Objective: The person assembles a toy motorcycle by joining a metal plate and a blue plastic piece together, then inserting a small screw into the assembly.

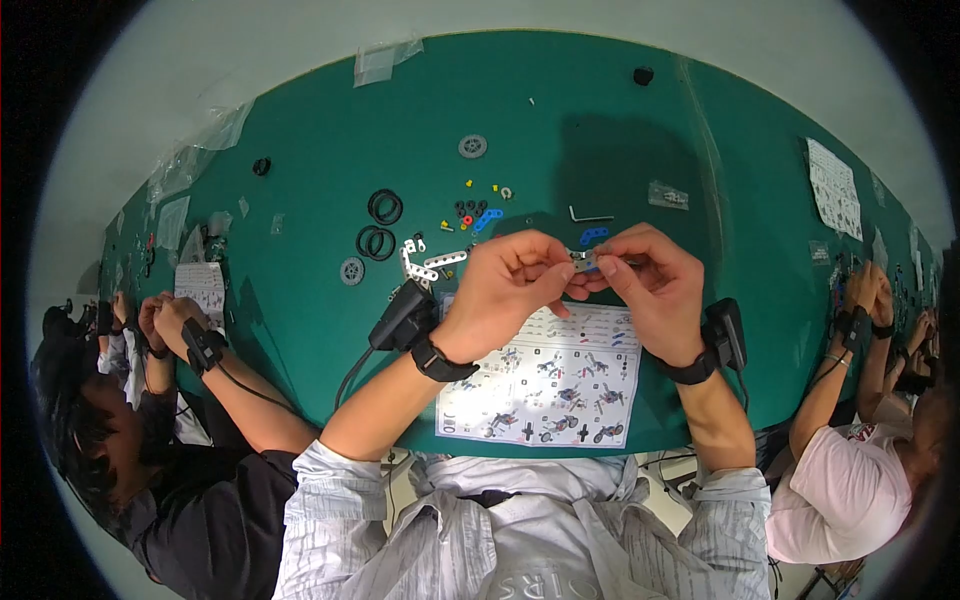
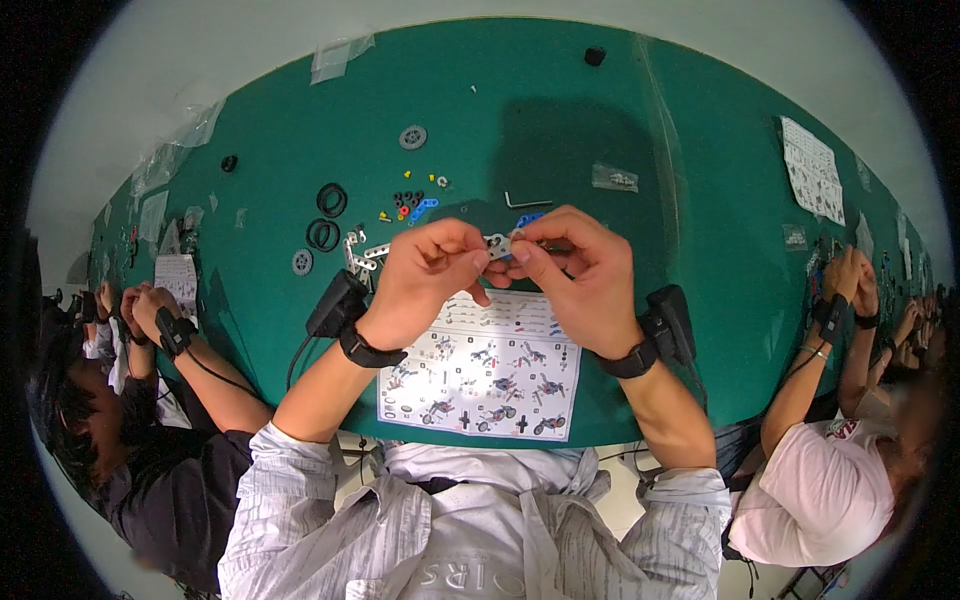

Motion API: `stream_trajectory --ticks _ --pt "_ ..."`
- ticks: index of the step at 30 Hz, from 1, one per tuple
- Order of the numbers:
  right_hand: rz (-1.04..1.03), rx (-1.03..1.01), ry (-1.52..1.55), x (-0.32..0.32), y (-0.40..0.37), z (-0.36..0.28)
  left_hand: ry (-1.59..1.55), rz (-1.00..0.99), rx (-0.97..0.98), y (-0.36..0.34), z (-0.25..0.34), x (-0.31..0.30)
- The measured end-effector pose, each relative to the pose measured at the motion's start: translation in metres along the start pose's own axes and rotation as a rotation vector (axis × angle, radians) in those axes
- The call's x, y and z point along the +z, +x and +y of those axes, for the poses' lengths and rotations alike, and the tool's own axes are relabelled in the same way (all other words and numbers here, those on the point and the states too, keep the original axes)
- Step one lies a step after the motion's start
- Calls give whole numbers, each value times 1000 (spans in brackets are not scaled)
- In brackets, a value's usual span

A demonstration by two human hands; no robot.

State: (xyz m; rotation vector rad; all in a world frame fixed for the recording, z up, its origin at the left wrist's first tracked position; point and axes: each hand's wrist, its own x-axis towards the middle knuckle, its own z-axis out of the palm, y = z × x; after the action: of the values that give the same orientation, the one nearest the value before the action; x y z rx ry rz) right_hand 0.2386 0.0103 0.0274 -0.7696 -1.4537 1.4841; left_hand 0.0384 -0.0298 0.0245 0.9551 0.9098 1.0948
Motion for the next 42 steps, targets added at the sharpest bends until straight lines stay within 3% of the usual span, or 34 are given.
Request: stream_trajectory --ticks 28,42 --pt "-17 152 -41 -11 4 -10 -4 -19 3 4 -5 -5" --pt "-19 216 94 -14 6 -1 28 -24 -6 6 -12 -3"
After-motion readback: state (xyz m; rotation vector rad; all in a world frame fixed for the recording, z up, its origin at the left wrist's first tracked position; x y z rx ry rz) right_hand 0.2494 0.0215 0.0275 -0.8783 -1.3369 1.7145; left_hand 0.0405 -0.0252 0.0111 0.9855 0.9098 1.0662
